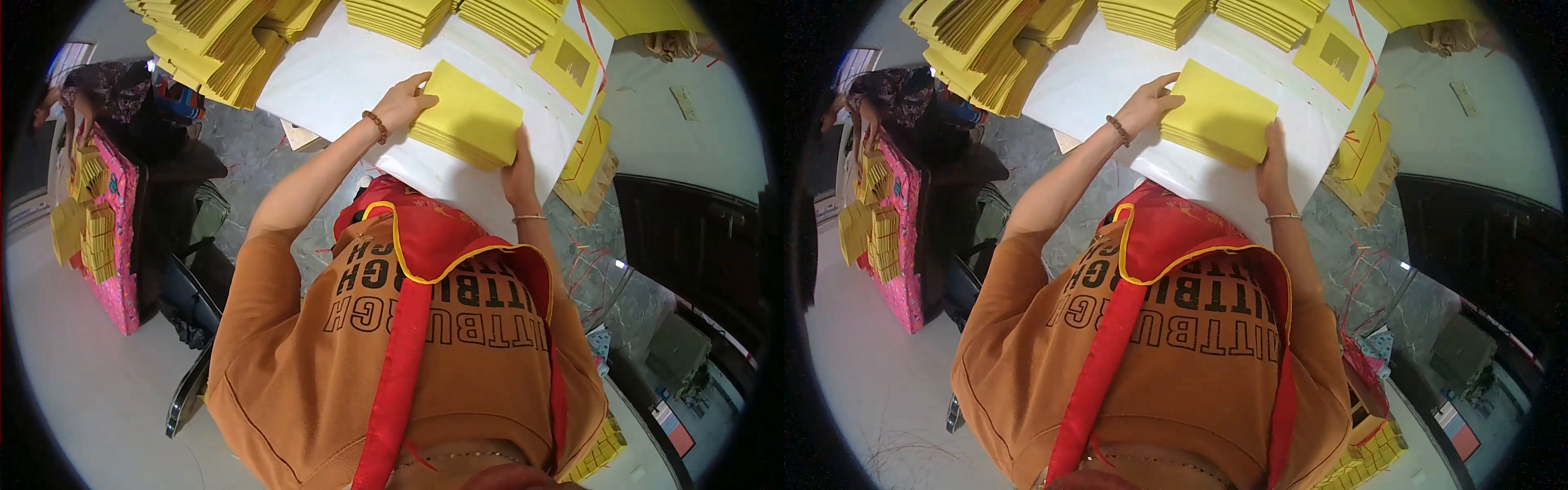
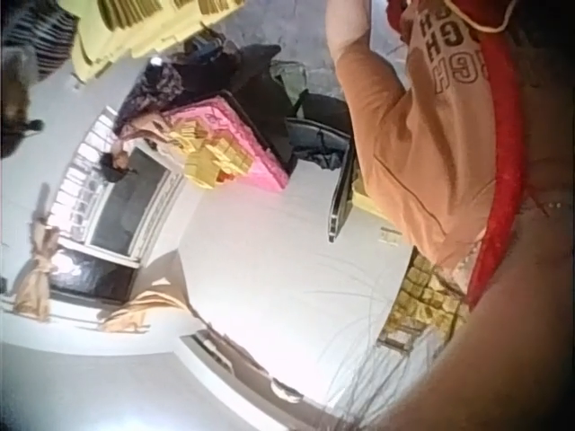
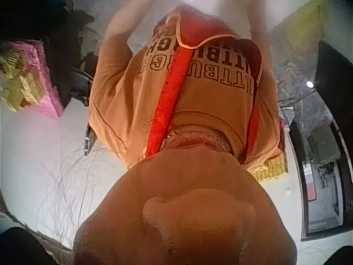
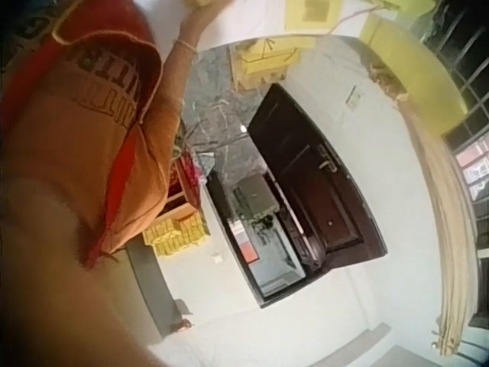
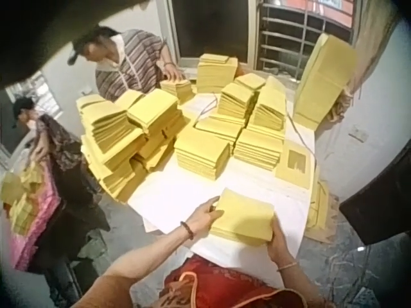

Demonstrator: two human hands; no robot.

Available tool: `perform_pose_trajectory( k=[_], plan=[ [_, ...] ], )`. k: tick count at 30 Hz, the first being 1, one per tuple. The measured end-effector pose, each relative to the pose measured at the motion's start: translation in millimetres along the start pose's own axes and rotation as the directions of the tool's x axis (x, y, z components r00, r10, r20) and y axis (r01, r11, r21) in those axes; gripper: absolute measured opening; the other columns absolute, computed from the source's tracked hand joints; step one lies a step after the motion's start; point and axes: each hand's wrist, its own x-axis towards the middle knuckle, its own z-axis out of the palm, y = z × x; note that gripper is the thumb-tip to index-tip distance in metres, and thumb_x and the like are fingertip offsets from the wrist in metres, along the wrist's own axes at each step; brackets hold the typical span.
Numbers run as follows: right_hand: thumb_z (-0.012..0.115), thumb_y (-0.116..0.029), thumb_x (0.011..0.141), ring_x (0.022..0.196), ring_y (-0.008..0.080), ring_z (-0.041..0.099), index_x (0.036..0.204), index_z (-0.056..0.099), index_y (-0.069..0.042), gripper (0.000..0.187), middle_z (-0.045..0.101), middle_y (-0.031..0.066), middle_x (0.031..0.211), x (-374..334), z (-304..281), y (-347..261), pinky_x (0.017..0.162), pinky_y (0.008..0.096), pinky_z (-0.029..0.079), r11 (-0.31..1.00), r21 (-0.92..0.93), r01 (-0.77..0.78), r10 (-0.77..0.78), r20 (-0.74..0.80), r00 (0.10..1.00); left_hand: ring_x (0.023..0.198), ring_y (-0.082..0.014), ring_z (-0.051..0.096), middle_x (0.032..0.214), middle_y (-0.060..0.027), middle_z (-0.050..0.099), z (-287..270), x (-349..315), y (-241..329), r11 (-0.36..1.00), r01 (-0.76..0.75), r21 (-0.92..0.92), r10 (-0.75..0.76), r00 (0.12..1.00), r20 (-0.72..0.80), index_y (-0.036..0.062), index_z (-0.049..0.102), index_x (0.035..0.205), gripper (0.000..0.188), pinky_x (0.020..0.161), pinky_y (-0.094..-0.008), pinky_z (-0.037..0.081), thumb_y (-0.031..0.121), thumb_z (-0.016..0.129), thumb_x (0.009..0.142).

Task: Sorting and organizing stacks of yellow joss paper on a table.

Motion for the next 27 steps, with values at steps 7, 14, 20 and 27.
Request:
perform_pose_trajectory(
  k=[7, 14, 20, 27],
  plan=[
    [0.042, -0.032, 0.094, 0.115, 0.018, 0.043, 0.128, 0.037, -0.003, 0.045, 0.047, 0.0062, 0.123, 4.6, -0.5, 2.1, 0.097, 0.0306, 0.033, 0.996, -0.01, -0.091, 0.092, 0.197, 0.976, 0.086, -0.0269, 0.057, 0.097, -0.019, 0.058, 8.7, 3.4, -33.1, 0.789, -0.202, 0.58, 0.388, 0.896, -0.217, -0.0068, 0.043, 0.124, 0.067, 0.077, -0.0332, 0.046, 0.036, 0.062, 0.075],
    [0.067, -0.02, 0.079, 0.106, 0.017, 0.049, 0.127, 0.036, -0.001, 0.06, 0.05, 0.0093, 0.116, 0.8, -2.3, 2.9, 0.091, 0.0309, 0.04, 0.956, -0.292, -0.017, 0.081, 0.208, 0.975, 0.107, -0.027, 0.049, 0.11, -0.0265, 0.047, 0.4, -0.9, -18.2, 0.992, 0.126, 0.009, -0.126, 0.992, -0.029, -0.0196, 0.024, 0.126, 0.108, 0.087, -0.0331, 0.043, 0.049, 0.076, 0.061],
    [0.072, -0.012, 0.073, 0.109, 0.0194, 0.047, 0.13, 0.028, -0.001, 0.072, 0.045, 0.0107, 0.121, -11.4, -13.0, 23.4, 0.094, 0.0332, 0.039, 0.95, -0.285, 0.127, -0.064, 0.22, 0.973, 0.115, -0.0274, 0.044, 0.123, -0.0261, 0.039, -6.2, -15.4, -2.5, 0.89, 0.253, -0.38, -0.171, 0.956, 0.238, -0.0123, -0.001, 0.135, 0.117, 0.096, -0.0334, 0.038, 0.019, 0.082, 0.059],
    [0.078, -0.01, 0.065, 0.117, 0.0229, 0.042, 0.135, 0.014, -0.004, 0.095, 0.036, 0.0123, 0.128, -24.9, -24.0, 36.6, 0.098, 0.0367, 0.037, 0.907, -0.324, 0.269, -0.164, 0.317, 0.934, 0.126, -0.0233, 0.031, 0.134, -0.0122, 0.029, 3.8, -28.8, -21.9, 0.928, -0.049, -0.369, 0.13, 0.971, 0.2, 0.0002, 0.008, 0.136, 0.105, 0.103, -0.0343, 0.03, 0.001, 0.079, 0.058]
  ],
)
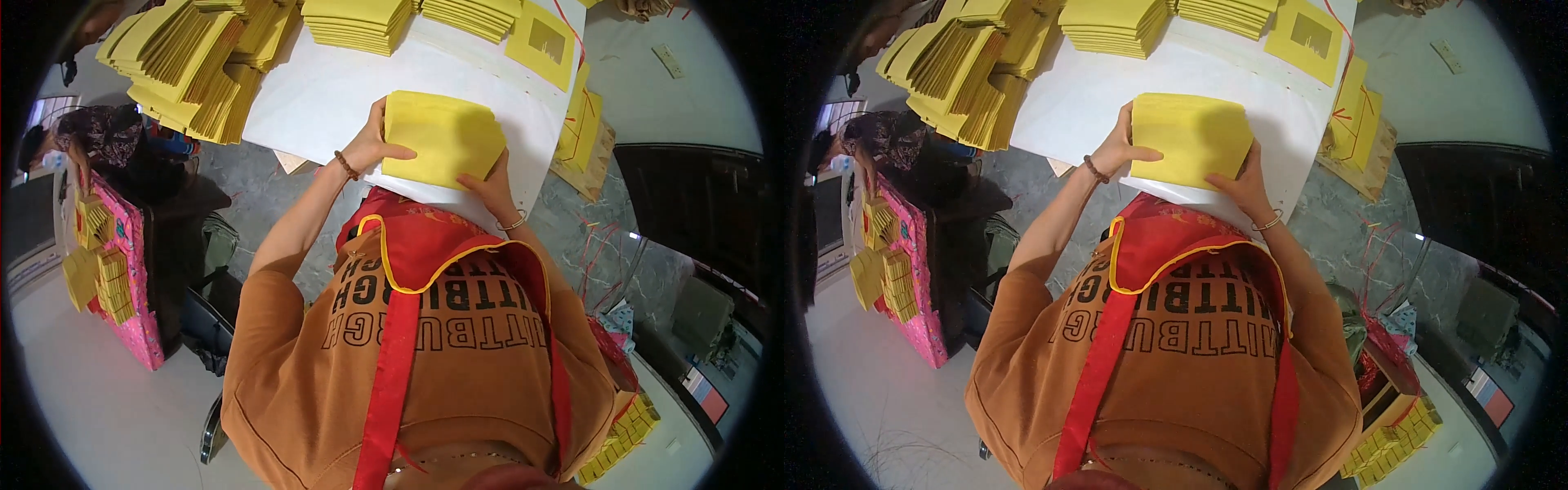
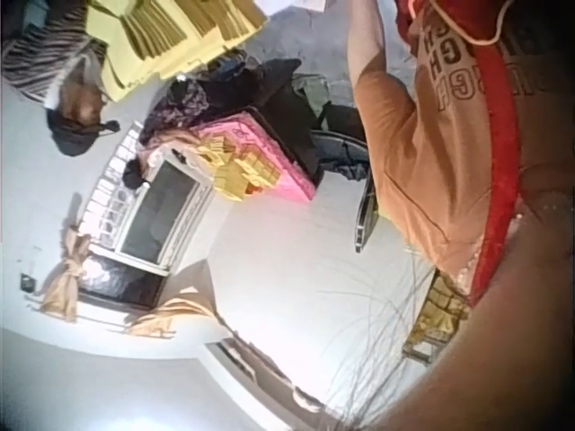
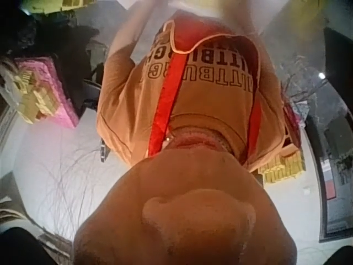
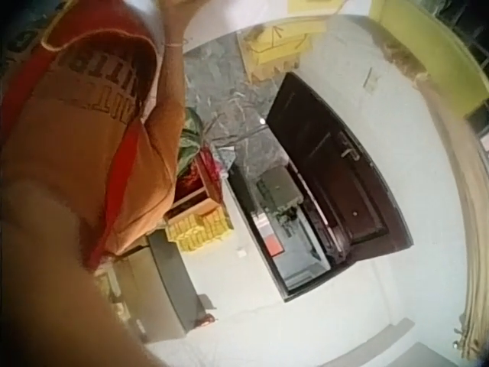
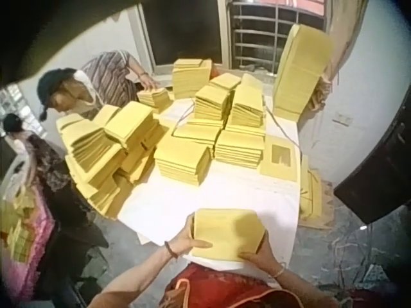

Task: Sorting and organizing stacks of yellow joss paper on a table.

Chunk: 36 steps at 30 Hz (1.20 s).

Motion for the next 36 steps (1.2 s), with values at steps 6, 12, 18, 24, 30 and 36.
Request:
perform_pose_trajectory(
  k=[6, 12, 18, 24, 30, 36],
  plan=[
    [0.083, -0.01, 0.058, 0.124, 0.0241, 0.035, 0.139, -0.013, -0.014, 0.125, 0.028, 0.0133, 0.137, -6.7, 4.7, -3.9, 0.102, 0.0391, 0.032, 0.993, 0.046, 0.111, -0.113, 0.049, 0.992, 0.131, -0.0238, 0.021, 0.14, -0.0126, 0.022, 0.4, -17.1, -11.4, 0.991, -0.112, 0.069, 0.107, 0.992, 0.07, 0.011, 0.006, 0.137, 0.106, 0.107, -0.0361, 0.022, -0.001, 0.078, 0.06],
    [0.084, -0.009, 0.057, 0.126, 0.0247, 0.033, 0.135, -0.029, -0.019, 0.138, 0.024, 0.012, 0.141, -4.4, -13.1, -0.3, 0.104, 0.039, 0.028, 0.986, 0.113, -0.123, 0.096, 0.215, 0.972, 0.136, -0.0249, 0.004, 0.147, -0.0155, 0.002, -0.7, -22.4, -22.3, 0.973, -0.206, 0.103, 0.195, 0.975, 0.107, 0.0136, 0.013, 0.135, 0.102, 0.11, -0.037, 0.013, -0.001, 0.078, 0.059],
    [0.083, -0.006, 0.058, 0.126, 0.0247, 0.033, 0.135, -0.029, -0.019, 0.136, 0.028, 0.0124, 0.138, -1.1, -15.9, -5.3, 0.104, 0.0384, 0.029, 0.992, 0.09, -0.085, 0.068, 0.179, 0.982, 0.131, -0.0246, 0.021, 0.141, -0.0128, 0.017, 2.7, -20.6, -11.4, 0.922, -0.332, 0.198, 0.299, 0.937, 0.179, 0.013, 0.013, 0.134, 0.1, 0.108, -0.0375, 0.02, -0.001, 0.078, 0.06],
    [0.082, -0.007, 0.06, 0.119, 0.0271, 0.041, 0.138, -0.02, -0.016, 0.129, 0.039, 0.0144, 0.126, 15.4, -17.6, -18.7, 0.099, 0.0381, 0.036, 0.999, -0.042, -0.011, 0.014, 0.069, 0.997, 0.129, -0.0264, 0.025, 0.138, -0.018, 0.023, 4.9, -12.6, 10.9, 0.841, -0.346, 0.417, 0.337, 0.936, 0.096, 0.0108, -0.007, 0.14, 0.119, 0.106, -0.0381, 0.023, 0.006, 0.081, 0.061],
    [0.081, -0.009, 0.062, 0.117, 0.0261, 0.042, 0.14, -0.013, -0.014, 0.122, 0.039, 0.0151, 0.126, 20.2, -12.2, -5.9, 0.098, 0.0374, 0.037, 0.984, -0.169, 0.062, -0.042, 0.119, 0.992, 0.126, -0.0367, 0.029, 0.135, -0.0269, 0.027, -7.6, -8.4, -17.2, 0.853, -0.215, 0.476, 0.207, 0.976, 0.07, 0.006, -0.014, 0.139, 0.127, 0.106, -0.0414, 0.024, 0.017, 0.084, 0.059],
    [0.081, -0.011, 0.062, 0.116, 0.0256, 0.044, 0.14, -0.007, -0.012, 0.118, 0.042, 0.014, 0.126, 21.5, -17.9, -3.9, 0.098, 0.0361, 0.037, 0.967, -0.225, 0.12, -0.08, 0.179, 0.981, 0.128, -0.0372, 0.024, 0.14, -0.0225, 0.025, -1.4, -24.1, 45.0, 0.352, -0.403, 0.845, 0.398, 0.881, 0.255, 0.0171, 0.025, 0.14, 0.1, 0.105, -0.0494, 0.018, 0.029, 0.081, 0.058]
  ],
)
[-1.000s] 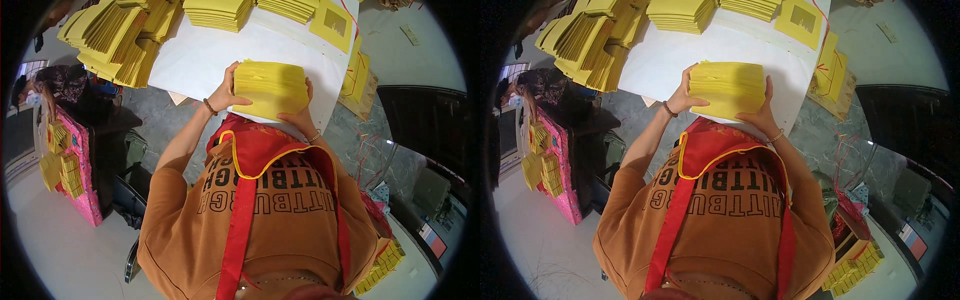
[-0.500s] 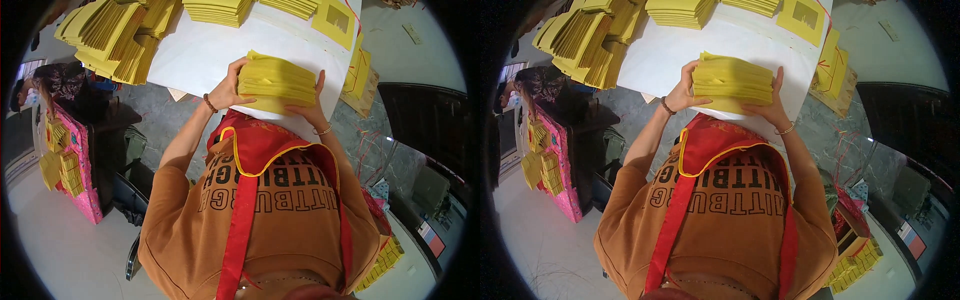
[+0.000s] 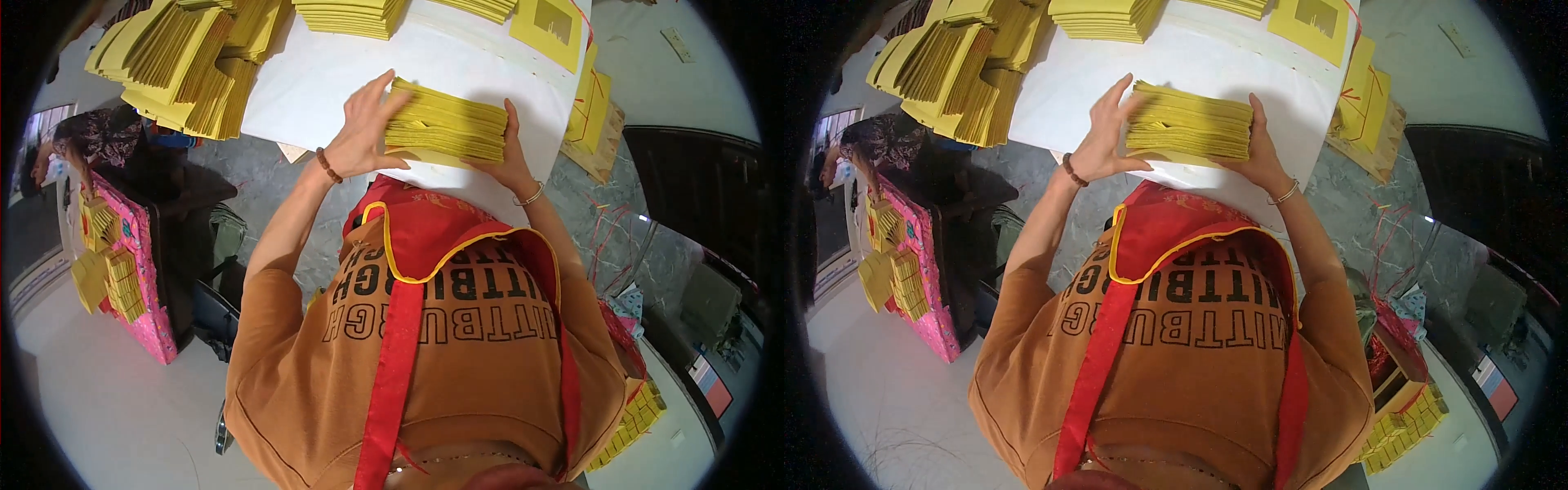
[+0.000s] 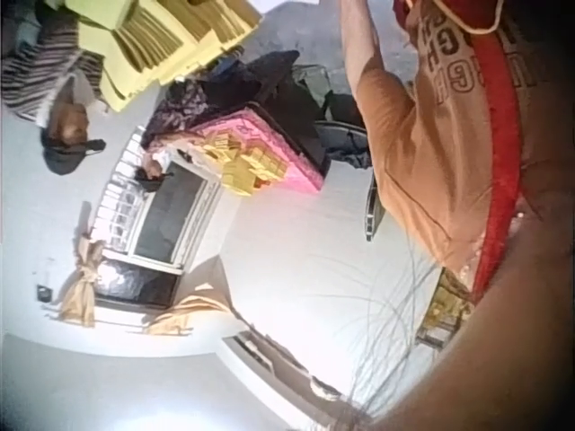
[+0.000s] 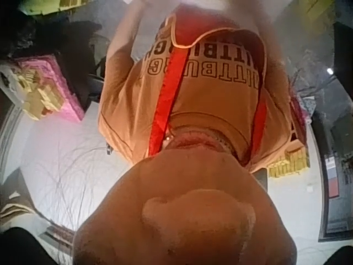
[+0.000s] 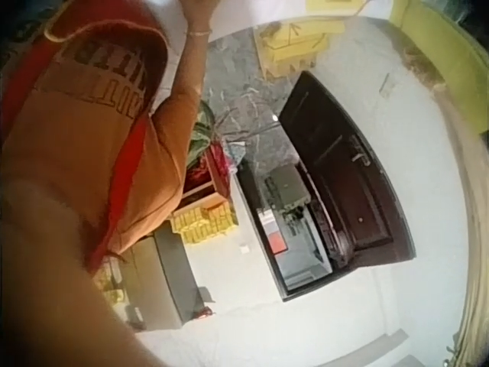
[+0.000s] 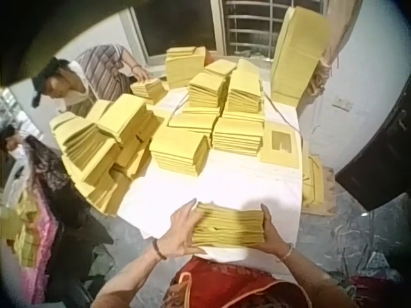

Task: Sorting and organizing stacks of yellow joss paper on a table.

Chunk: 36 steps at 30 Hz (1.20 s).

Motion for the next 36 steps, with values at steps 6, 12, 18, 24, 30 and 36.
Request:
perform_pose_trajectory(
  k=[6, 12, 18, 24, 30, 36],
  plan=[
    [0.082, -0.013, 0.061, 0.116, 0.027, 0.044, 0.14, -0.002, -0.01, 0.116, 0.043, 0.0149, 0.125, -2.2, 1.6, 2.8, 0.098, 0.0368, 0.037, 1.0, 0.005, 0.002, -0.002, -0.017, 1.0, 0.128, -0.0346, 0.024, 0.14, -0.009, 0.03, 7.0, 0.6, 17.8, 0.947, -0.143, 0.288, 0.132, 0.99, 0.057, 0.0325, 0.054, 0.119, 0.058, 0.102, -0.0525, 0.018, 0.028, 0.074, 0.065],
    [0.083, -0.014, 0.061, 0.116, 0.0277, 0.044, 0.14, 0.0, -0.009, 0.114, 0.043, 0.0153, 0.126, -2.0, -0.2, 2.2, 0.098, 0.0375, 0.037, 0.997, -0.057, 0.058, -0.058, -0.002, 0.998, 0.124, -0.0333, 0.029, 0.131, -0.0083, 0.039, 8.7, -6.0, 26.2, 0.96, -0.092, 0.266, 0.102, 0.995, -0.024, 0.0147, 0.059, 0.096, 0.041, 0.098, -0.0503, 0.021, 0.026, 0.075, 0.06],
    [0.082, -0.013, 0.061, 0.115, 0.0272, 0.045, 0.14, 0.004, -0.012, 0.11, 0.043, 0.0151, 0.125, -0.7, 0.0, 1.7, 0.097, 0.0371, 0.038, 0.996, -0.052, 0.066, -0.067, -0.017, 0.998, 0.118, -0.0333, 0.035, 0.124, -0.0081, 0.044, 7.1, -11.8, 17.9, 0.937, -0.016, 0.348, 0.069, 0.988, -0.14, 0.0113, 0.056, 0.084, 0.039, 0.092, -0.0473, 0.025, 0.036, 0.076, 0.062],
    [0.08, -0.004, 0.062, 0.116, 0.0229, 0.043, 0.137, 0.011, -0.013, 0.103, 0.04, 0.0119, 0.124, 0.1, 1.0, -6.2, 0.096, 0.0346, 0.04, 0.998, -0.052, 0.032, -0.033, -0.029, 0.999, 0.121, -0.0356, 0.031, 0.128, -0.0183, 0.039, 22.5, -6.4, -12.2, 0.996, 0.019, 0.083, 0.002, 0.97, -0.241, 0.008, 0.053, 0.098, 0.058, 0.096, -0.0478, 0.026, 0.04, 0.079, 0.058],
    [0.081, -0.01, 0.063, 0.112, 0.0248, 0.045, 0.135, 0.017, -0.012, 0.096, 0.042, 0.0136, 0.124, 1.3, 1.0, -5.2, 0.095, 0.0358, 0.04, 0.993, -0.098, 0.072, -0.077, -0.047, 0.996, 0.128, -0.0399, 0.026, 0.134, -0.0272, 0.029, 26.4, 7.7, -33.6, 0.946, 0.073, -0.316, -0.117, 0.985, -0.125, 0.0079, 0.012, 0.137, 0.12, 0.105, -0.0466, 0.026, 0.042, 0.085, 0.049],
    [0.08, -0.005, 0.062, 0.113, 0.0219, 0.044, 0.136, 0.013, -0.012, 0.1, 0.041, 0.0113, 0.123, 8.0, -2.7, -6.3, 0.095, 0.0344, 0.041, 0.985, -0.067, 0.157, -0.162, -0.08, 0.984, 0.121, -0.0347, 0.039, 0.126, -0.0235, 0.04, 17.4, 17.9, -22.3, 0.87, 0.229, -0.437, -0.246, 0.969, 0.02, 0.0069, 0.006, 0.141, 0.124, 0.101, -0.0408, 0.034, 0.033, 0.087, 0.05]
  ],
)
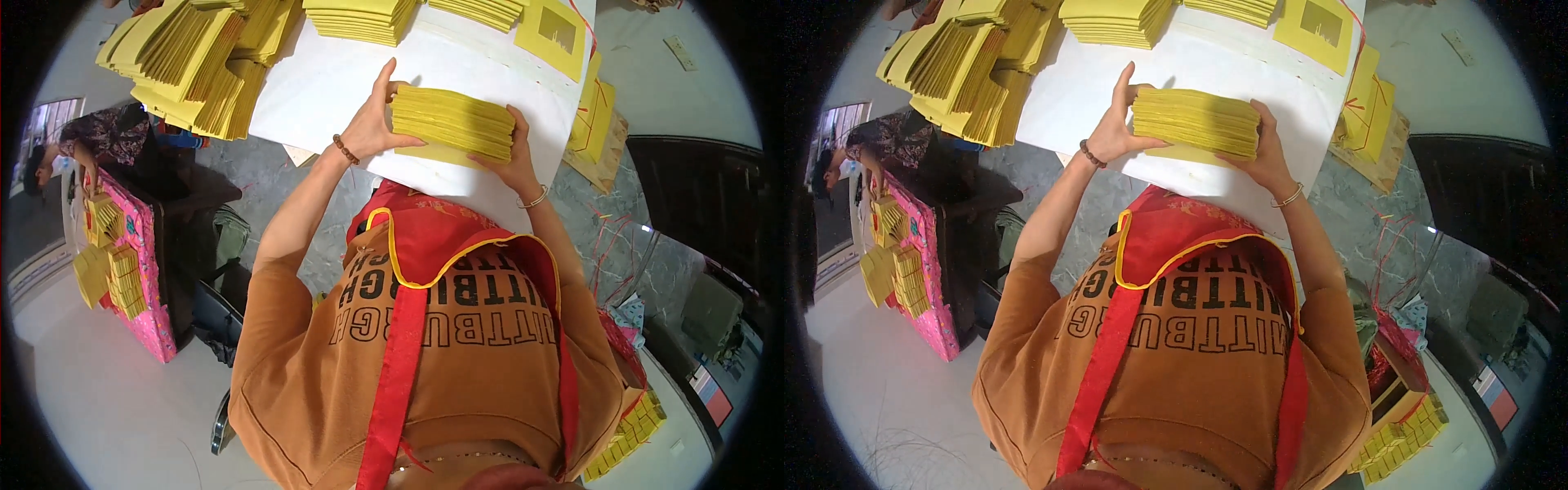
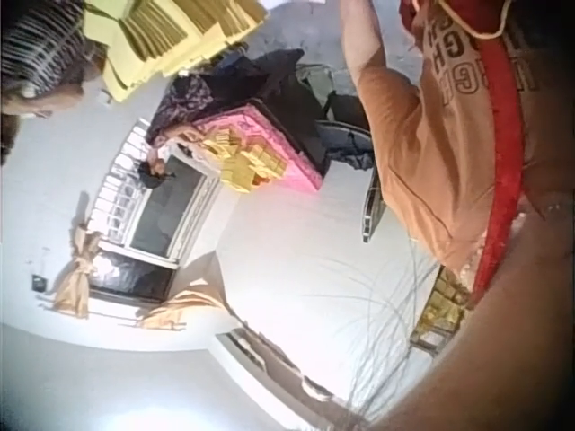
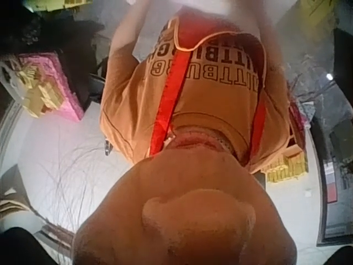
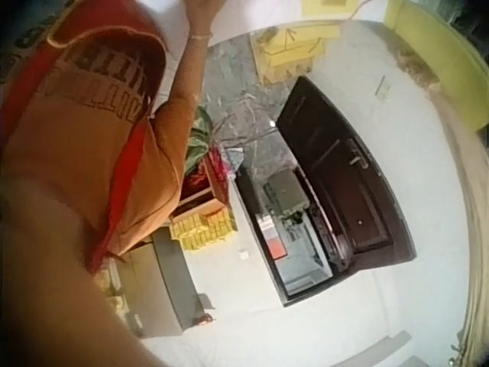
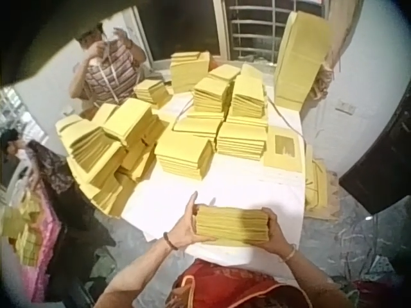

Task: Sorting and organizing stacks of yellow joss paper on a table.

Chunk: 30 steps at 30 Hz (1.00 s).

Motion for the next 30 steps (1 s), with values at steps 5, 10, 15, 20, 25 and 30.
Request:
perform_pose_trajectory(
  k=[5, 10, 15, 20, 25, 30],
  plan=[
    [0.081, -0.006, 0.061, 0.112, 0.0224, 0.045, 0.14, 0.005, -0.014, 0.109, 0.041, 0.0108, 0.122, 12.6, -3.1, 8.4, 0.095, 0.0351, 0.041, 0.996, 0.037, -0.081, 0.081, -0.009, 0.997, 0.112, -0.0316, 0.046, 0.119, -0.0204, 0.046, 10.5, 6.9, -32.5, 0.996, -0.006, 0.094, 0.004, 1.0, 0.019, 0.0057, 0.019, 0.136, 0.108, 0.098, -0.0396, 0.037, 0.026, 0.086, 0.054],
    [0.081, -0.006, 0.06, 0.115, 0.0217, 0.042, 0.141, -0.003, -0.016, 0.118, 0.04, 0.0098, 0.125, 18.5, -7.4, 6.8, 0.097, 0.0359, 0.038, 0.987, 0.036, -0.158, 0.158, -0.001, 0.987, 0.116, -0.0236, 0.044, 0.122, -0.0152, 0.044, 16.4, 2.0, -31.7, 1.0, 0.027, 0.015, -0.028, 0.997, 0.067, 0.0046, 0.011, 0.137, 0.104, 0.099, -0.0338, 0.037, 0.011, 0.082, 0.061],
    [0.08, -0.005, 0.061, 0.122, 0.0204, 0.037, 0.142, -0.003, -0.016, 0.117, 0.037, 0.0079, 0.13, 17.3, -4.2, -0.1, 0.1, 0.0347, 0.036, 0.96, 0.184, -0.211, 0.201, 0.072, 0.977, 0.121, -0.025, 0.039, 0.128, -0.0165, 0.039, 16.4, -0.7, -36.0, 0.998, 0.026, 0.059, -0.033, 0.991, 0.127, 0.0046, 0.003, 0.138, 0.108, 0.102, -0.0351, 0.034, 0.012, 0.08, 0.063],
    [0.081, -0.004, 0.06, 0.119, 0.0192, 0.04, 0.14, 0.008, -0.012, 0.109, 0.04, 0.0072, 0.127, 21.8, -2.8, -3.2, 0.099, 0.0336, 0.037, 0.948, 0.201, -0.247, 0.238, 0.067, 0.969, 0.118, -0.0348, 0.041, 0.127, -0.023, 0.041, 22.5, 1.3, -42.4, 0.998, -0.038, 0.047, 0.036, 0.999, 0.027, 0.0008, 0.012, 0.137, 0.108, 0.1, -0.0386, 0.034, 0.02, 0.082, 0.058],
    [0.08, -0.005, 0.06, 0.112, 0.019, 0.046, 0.135, 0.02, -0.01, 0.096, 0.045, 0.0094, 0.122, 20.7, -0.3, 7.1, 0.095, 0.0322, 0.04, 0.961, 0.211, -0.178, 0.193, -0.049, 0.98, 0.12, -0.0302, 0.041, 0.131, -0.0182, 0.04, 17.4, 5.5, -29.8, 0.997, 0.063, -0.036, -0.059, 0.992, 0.11, 0.0064, 0.006, 0.14, 0.108, 0.101, -0.0389, 0.032, 0.024, 0.08, 0.063],
    [0.071, -0.003, 0.068, 0.108, 0.0166, 0.049, 0.124, 0.04, -0.008, 0.064, 0.05, 0.0047, 0.117, 11.3, 7.7, 4.2, 0.091, 0.0309, 0.043, 0.615, 0.72, -0.32, 0.48, -0.019, 0.877, 0.12, -0.0247, 0.041, 0.132, -0.0137, 0.04, 15.8, -0.1, -44.2, 0.61, -0.001, -0.793, -0.048, 0.998, -0.037, 0.0135, 0.001, 0.142, 0.097, 0.1, -0.0391, 0.033, 0.025, 0.07, 0.076]
  ],
)
